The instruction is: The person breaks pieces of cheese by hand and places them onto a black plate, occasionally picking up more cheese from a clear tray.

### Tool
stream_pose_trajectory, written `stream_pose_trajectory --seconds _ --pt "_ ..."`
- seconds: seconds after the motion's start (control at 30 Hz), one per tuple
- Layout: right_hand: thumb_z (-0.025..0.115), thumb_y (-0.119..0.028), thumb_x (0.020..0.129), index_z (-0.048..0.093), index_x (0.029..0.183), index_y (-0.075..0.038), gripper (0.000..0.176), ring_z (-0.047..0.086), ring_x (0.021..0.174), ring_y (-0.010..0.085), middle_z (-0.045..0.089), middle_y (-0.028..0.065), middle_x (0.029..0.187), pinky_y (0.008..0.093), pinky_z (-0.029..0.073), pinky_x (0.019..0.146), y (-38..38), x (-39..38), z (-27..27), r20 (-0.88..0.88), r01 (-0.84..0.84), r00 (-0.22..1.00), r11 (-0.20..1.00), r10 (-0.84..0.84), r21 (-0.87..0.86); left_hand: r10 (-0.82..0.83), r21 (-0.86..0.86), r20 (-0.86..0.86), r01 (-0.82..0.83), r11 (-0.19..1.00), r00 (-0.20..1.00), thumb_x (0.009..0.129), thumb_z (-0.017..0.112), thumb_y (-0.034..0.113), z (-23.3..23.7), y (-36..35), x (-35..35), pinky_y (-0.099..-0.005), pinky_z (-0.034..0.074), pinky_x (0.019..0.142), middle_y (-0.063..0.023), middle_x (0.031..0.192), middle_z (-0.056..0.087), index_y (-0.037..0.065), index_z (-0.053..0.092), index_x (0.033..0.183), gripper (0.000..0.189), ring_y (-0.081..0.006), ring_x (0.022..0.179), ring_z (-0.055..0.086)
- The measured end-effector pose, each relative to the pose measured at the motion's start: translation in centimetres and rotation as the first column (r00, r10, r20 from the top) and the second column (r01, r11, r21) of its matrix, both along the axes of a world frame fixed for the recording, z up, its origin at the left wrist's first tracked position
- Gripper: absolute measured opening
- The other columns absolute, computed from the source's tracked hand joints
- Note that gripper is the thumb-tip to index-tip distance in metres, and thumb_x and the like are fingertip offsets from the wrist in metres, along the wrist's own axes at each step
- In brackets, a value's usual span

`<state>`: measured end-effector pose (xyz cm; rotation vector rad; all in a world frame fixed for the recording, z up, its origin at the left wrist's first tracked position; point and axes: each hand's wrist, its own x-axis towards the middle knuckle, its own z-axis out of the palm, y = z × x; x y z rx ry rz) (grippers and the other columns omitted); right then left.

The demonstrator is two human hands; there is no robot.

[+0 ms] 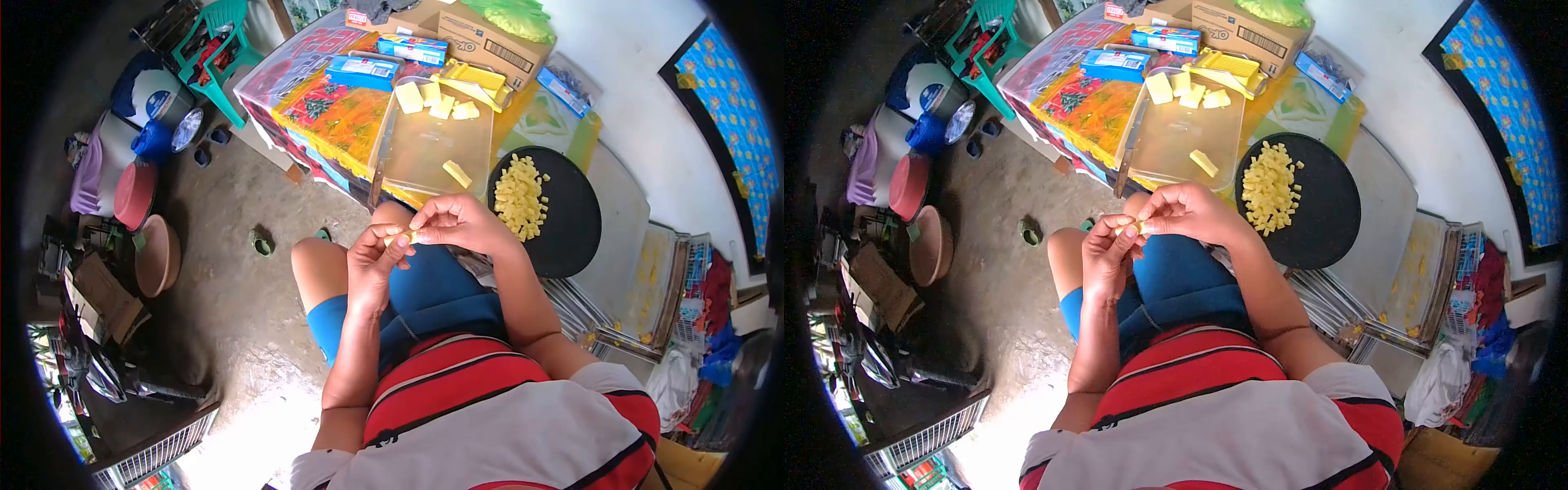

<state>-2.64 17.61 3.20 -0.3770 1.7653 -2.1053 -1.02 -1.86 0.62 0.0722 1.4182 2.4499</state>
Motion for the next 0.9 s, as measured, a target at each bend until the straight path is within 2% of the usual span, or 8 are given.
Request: stream_pose_trajectory --seconds 0.2,0.33,0.4,0.53,0.63,0.73,0.83,0.9 --pt "0.066 -0.002 0.084 0.063 0.097 0.002 0.014 0.062 0.086 0.0103 0.065 0.0043 0.090 0.0253 0.051 0.077 0.0 0.2 0.9 0.064 -0.008 0.998 0.999 0.010 -0.036 -0.039 0.053 0.011 0.039 0.998 0.999 0.088 0.065 0.011 0.1 -0.4 -0.1 -0.0230 0.047 0.058 -0.0064 0.082 0.065 0.001 0.060 0.102 0.018 -0.0111 0.070 0.061" --pt "0.064 -0.008 0.086 0.064 0.101 0.001 0.018 0.061 0.081 0.0093 0.066 0.0038 0.092 0.0242 0.050 0.074 1.5 -0.2 1.1 0.064 0.125 0.990 0.991 -0.127 0.040 -0.033 0.033 0.007 0.032 0.999 0.999 0.089 0.064 0.012 -0.1 -0.7 -0.3 -0.0226 0.048 0.056 -0.0065 0.077 0.065 0.003 0.061 0.102 0.016 -0.0113 0.064 0.060" --pt "0.064 -0.005 0.084 0.065 0.099 0.000 0.016 0.061 0.082 0.0094 0.066 0.0034 0.090 0.0239 0.050 0.073 3.9 -0.6 0.7 -0.045 0.307 0.952 0.939 -0.304 0.153 -0.020 0.025 0.007 0.020 0.999 1.000 0.088 0.064 0.012 -0.4 -1.0 -0.3 -0.0224 0.049 0.055 -0.0064 0.075 0.064 0.004 0.061 0.102 0.017 -0.0114 0.059 0.059" --pt "0.064 -0.006 0.079 0.069 0.094 -0.002 0.016 0.064 0.078 0.0151 0.068 0.0075 0.089 0.0279 0.050 0.072 10.5 -0.9 -1.4 -0.384 0.682 0.730 0.580 -0.565 0.445 0.040 0.066 0.022 -0.041 0.997 0.999 0.089 0.062 0.010 -0.5 -1.1 -0.6 -0.0220 0.049 0.056 -0.0084 0.078 0.066 0.003 0.061 0.106 0.018 -0.0116 0.059 0.060" --pt "0.061 -0.007 0.079 0.069 0.094 -0.004 0.018 0.065 0.076 0.0203 0.068 0.0113 0.085 0.0297 0.050 0.071 13.9 -0.1 -3.3 -0.536 0.746 0.606 0.188 -0.588 0.639 0.016 0.095 0.064 -0.022 0.995 0.998 0.090 0.059 0.007 -0.6 -0.9 -0.8 -0.0221 0.050 0.056 -0.0105 0.083 0.067 0.001 0.061 0.109 0.020 -0.0118 0.059 0.060" --pt "0.058 -0.008 0.080 0.070 0.095 -0.005 0.019 0.065 0.075 0.0245 0.068 0.0136 0.083 0.0309 0.049 0.071 14.9 0.5 -3.6 -0.460 0.682 0.612 0.134 -0.644 0.719 -0.015 0.100 0.064 0.008 0.995 0.998 0.090 0.057 0.005 -0.3 -0.5 -0.7 -0.0220 0.050 0.058 -0.0126 0.087 0.067 0.000 0.060 0.110 0.021 -0.0122 0.061 0.061" --pt "0.059 -0.007 0.080 0.069 0.093 -0.003 0.017 0.065 0.075 0.0198 0.068 0.0110 0.079 0.0296 0.049 0.070 14.5 0.6 -2.9 -0.458 0.688 0.584 0.109 -0.670 0.717 -0.028 0.095 0.078 0.020 0.995 0.997 0.089 0.058 0.004 -0.1 -0.1 -0.6 -0.0222 0.049 0.059 -0.0143 0.088 0.067 0.000 0.058 0.109 0.020 -0.0129 0.062 0.060" --pt "0.061 -0.008 0.082 0.068 0.095 -0.002 0.016 0.065 0.076 0.0159 0.068 0.0086 0.081 0.0278 0.049 0.070 14.0 0.0 -3.3 -0.488 0.772 0.597 0.290 -0.637 0.565 -0.029 0.080 0.082 0.022 0.997 0.996 0.088 0.059 0.004 -0.1 0.1 -0.6 -0.0226 0.048 0.059 -0.0153 0.089 0.067 0.000 0.057 0.107 0.019 -0.0133 0.063 0.060"
